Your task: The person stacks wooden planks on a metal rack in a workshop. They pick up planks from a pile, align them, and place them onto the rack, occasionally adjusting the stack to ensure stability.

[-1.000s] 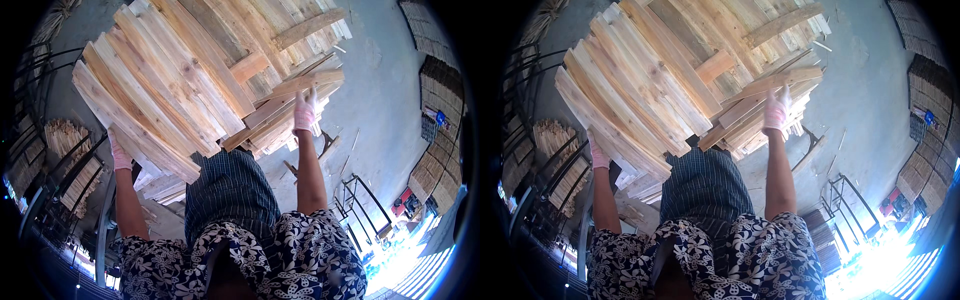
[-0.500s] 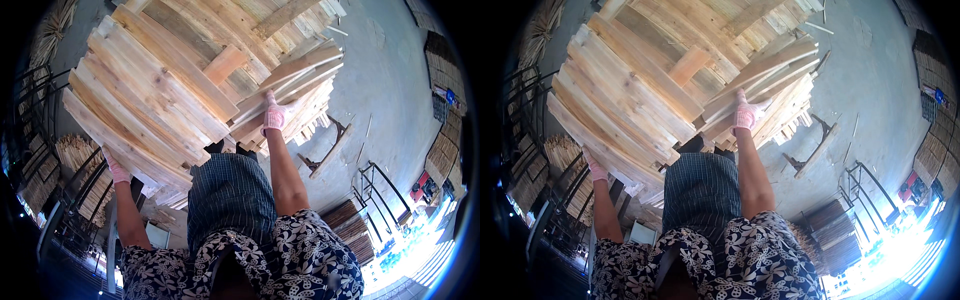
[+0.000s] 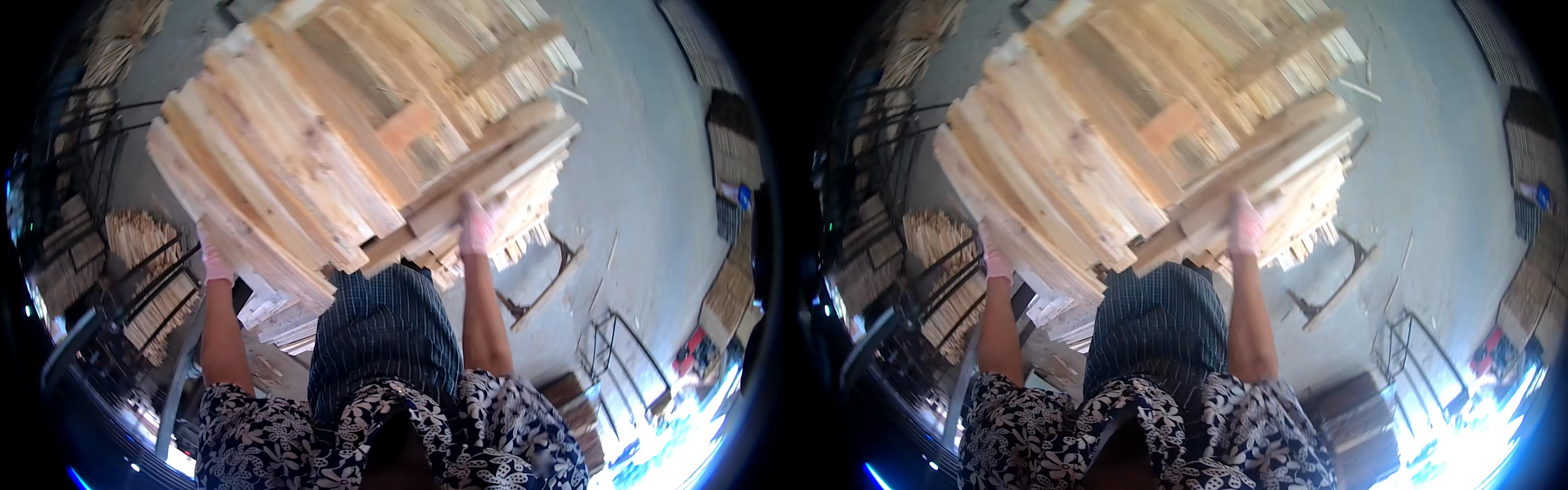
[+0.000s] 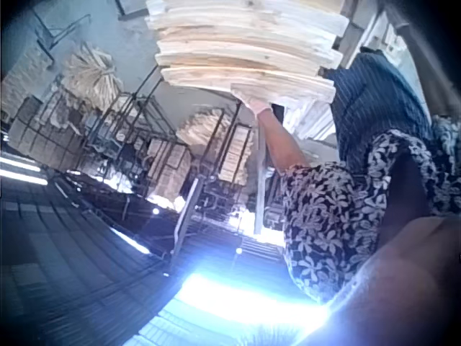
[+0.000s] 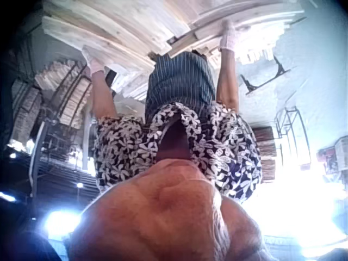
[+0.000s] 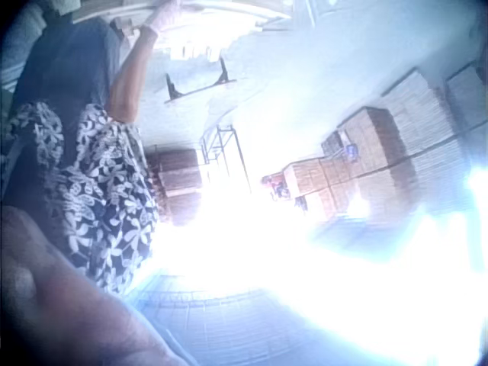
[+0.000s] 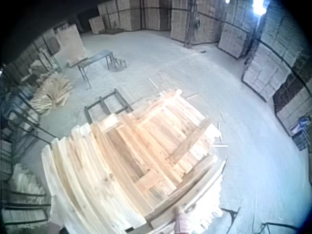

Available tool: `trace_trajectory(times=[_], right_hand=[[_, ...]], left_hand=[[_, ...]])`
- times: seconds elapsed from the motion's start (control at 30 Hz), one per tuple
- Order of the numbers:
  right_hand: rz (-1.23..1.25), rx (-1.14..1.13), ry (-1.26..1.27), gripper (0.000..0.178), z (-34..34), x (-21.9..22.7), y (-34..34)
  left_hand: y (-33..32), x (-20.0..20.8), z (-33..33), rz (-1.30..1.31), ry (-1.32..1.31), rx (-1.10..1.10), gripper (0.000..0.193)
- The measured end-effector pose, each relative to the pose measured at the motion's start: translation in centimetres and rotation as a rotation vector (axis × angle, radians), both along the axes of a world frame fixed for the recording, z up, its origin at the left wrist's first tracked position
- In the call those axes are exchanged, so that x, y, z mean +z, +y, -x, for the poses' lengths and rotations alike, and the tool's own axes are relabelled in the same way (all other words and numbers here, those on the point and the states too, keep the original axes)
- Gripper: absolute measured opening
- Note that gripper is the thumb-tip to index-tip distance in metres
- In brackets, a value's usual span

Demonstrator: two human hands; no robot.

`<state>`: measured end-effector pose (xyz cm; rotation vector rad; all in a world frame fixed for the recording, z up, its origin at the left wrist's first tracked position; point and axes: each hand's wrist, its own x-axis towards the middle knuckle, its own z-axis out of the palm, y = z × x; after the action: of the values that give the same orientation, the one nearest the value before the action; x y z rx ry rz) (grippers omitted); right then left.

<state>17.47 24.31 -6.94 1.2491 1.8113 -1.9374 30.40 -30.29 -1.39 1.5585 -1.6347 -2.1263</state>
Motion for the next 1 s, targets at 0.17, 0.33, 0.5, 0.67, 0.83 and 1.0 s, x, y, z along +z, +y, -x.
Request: trace_trajectory(times=[0.17, 0.33, 0.5, 0.67, 0.83, 1.0], right_hand=[[-0.307, 0.132, 0.232, 0.093, -3.7, 9.7, 1.4], [-0.030, 0.207, 0.624, 0.096, 2.8, 24.0, -3.4], [0.032, 0.322, 1.002, 0.103, 9.6, 33.8, -9.5], [-0.076, 0.512, 0.920, 0.109, 9.2, 30.3, -15.5], [-0.238, 1.064, 0.847, 0.097, 6.2, 17.5, -19.2], [-0.213, 1.157, 0.731, 0.098, 7.3, 18.8, -22.8]], left_hand=[[-1.3, -1.4, -2.1, -0.021, 0.013, 0.044, 0.094], [-3.7, -3.2, -2.5, -0.011, -0.206, 0.031, 0.094], [-5.9, -6.3, -0.2, 0.408, -0.492, -0.143, 0.095], [-0.5, -4.1, -0.1, 0.482, -0.548, -0.218, 0.066], [4.2, 2.0, 2.3, 0.346, -0.427, -0.126, 0.056], [3.9, 1.4, 0.8, 0.335, -0.419, -0.102, 0.083]])
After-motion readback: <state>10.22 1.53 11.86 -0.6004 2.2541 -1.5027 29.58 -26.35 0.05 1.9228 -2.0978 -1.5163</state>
